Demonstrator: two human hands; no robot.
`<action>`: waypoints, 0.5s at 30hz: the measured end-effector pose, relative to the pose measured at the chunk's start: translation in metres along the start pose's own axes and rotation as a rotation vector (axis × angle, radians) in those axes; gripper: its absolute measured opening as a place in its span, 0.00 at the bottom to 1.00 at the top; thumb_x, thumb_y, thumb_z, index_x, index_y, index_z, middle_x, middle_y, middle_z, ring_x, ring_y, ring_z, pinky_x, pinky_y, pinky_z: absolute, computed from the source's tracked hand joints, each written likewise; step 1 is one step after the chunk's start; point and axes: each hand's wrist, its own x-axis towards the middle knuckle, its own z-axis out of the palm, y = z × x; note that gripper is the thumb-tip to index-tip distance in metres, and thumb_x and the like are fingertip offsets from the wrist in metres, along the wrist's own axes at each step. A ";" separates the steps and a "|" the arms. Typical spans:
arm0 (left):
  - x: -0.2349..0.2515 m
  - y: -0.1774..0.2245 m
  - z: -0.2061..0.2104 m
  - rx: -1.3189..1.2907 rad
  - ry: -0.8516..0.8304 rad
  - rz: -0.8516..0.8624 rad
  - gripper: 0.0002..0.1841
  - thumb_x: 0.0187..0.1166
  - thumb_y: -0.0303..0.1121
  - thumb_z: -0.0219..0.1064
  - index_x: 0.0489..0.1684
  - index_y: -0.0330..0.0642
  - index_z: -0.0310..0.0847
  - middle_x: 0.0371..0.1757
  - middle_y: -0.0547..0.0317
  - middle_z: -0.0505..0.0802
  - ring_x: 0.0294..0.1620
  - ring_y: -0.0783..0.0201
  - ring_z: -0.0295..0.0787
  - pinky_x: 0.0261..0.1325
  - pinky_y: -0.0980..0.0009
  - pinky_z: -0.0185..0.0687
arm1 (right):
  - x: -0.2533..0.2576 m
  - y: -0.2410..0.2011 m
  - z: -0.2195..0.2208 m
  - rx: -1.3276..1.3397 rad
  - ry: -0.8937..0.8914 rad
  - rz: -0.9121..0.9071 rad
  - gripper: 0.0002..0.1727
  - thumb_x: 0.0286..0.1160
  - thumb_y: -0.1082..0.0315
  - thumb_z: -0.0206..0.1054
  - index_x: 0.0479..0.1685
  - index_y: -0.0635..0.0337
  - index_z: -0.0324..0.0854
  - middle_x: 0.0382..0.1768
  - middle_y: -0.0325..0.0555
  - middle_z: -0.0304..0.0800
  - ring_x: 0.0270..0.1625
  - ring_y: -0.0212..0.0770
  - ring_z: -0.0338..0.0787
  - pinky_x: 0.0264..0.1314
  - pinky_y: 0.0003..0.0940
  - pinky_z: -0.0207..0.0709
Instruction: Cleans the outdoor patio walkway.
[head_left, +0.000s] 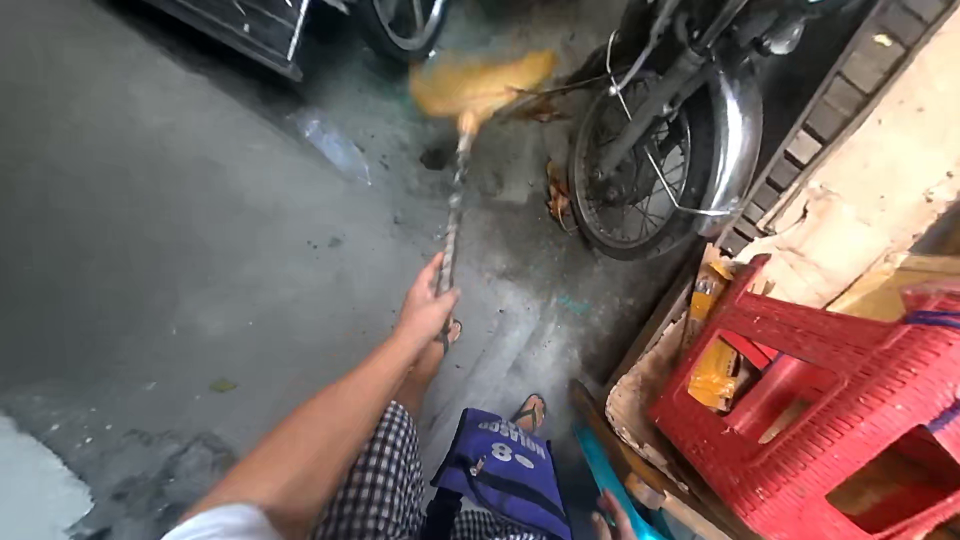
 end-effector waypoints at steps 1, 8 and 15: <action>-0.019 -0.004 -0.014 -0.069 0.011 -0.026 0.38 0.84 0.33 0.66 0.94 0.63 0.51 0.43 0.49 0.88 0.23 0.62 0.80 0.27 0.65 0.81 | 0.015 -0.024 -0.006 -0.028 0.010 -0.079 0.30 0.85 0.67 0.62 0.85 0.68 0.65 0.71 0.66 0.82 0.71 0.56 0.86 0.75 0.53 0.79; -0.114 -0.001 -0.028 -0.613 0.073 -0.017 0.38 0.81 0.24 0.61 0.92 0.47 0.47 0.39 0.51 0.86 0.18 0.65 0.80 0.18 0.71 0.80 | 0.077 -0.286 0.049 -0.136 -0.484 -0.547 0.36 0.87 0.51 0.60 0.92 0.53 0.59 0.81 0.50 0.77 0.76 0.44 0.83 0.77 0.46 0.78; -0.180 -0.022 -0.074 0.078 -0.103 0.180 0.35 0.90 0.60 0.41 0.93 0.53 0.59 0.79 0.59 0.83 0.60 0.67 0.90 0.61 0.62 0.88 | 0.044 -0.383 0.151 0.460 -0.857 -0.034 0.25 0.91 0.67 0.50 0.84 0.58 0.58 0.29 0.46 0.82 0.27 0.40 0.87 0.33 0.39 0.87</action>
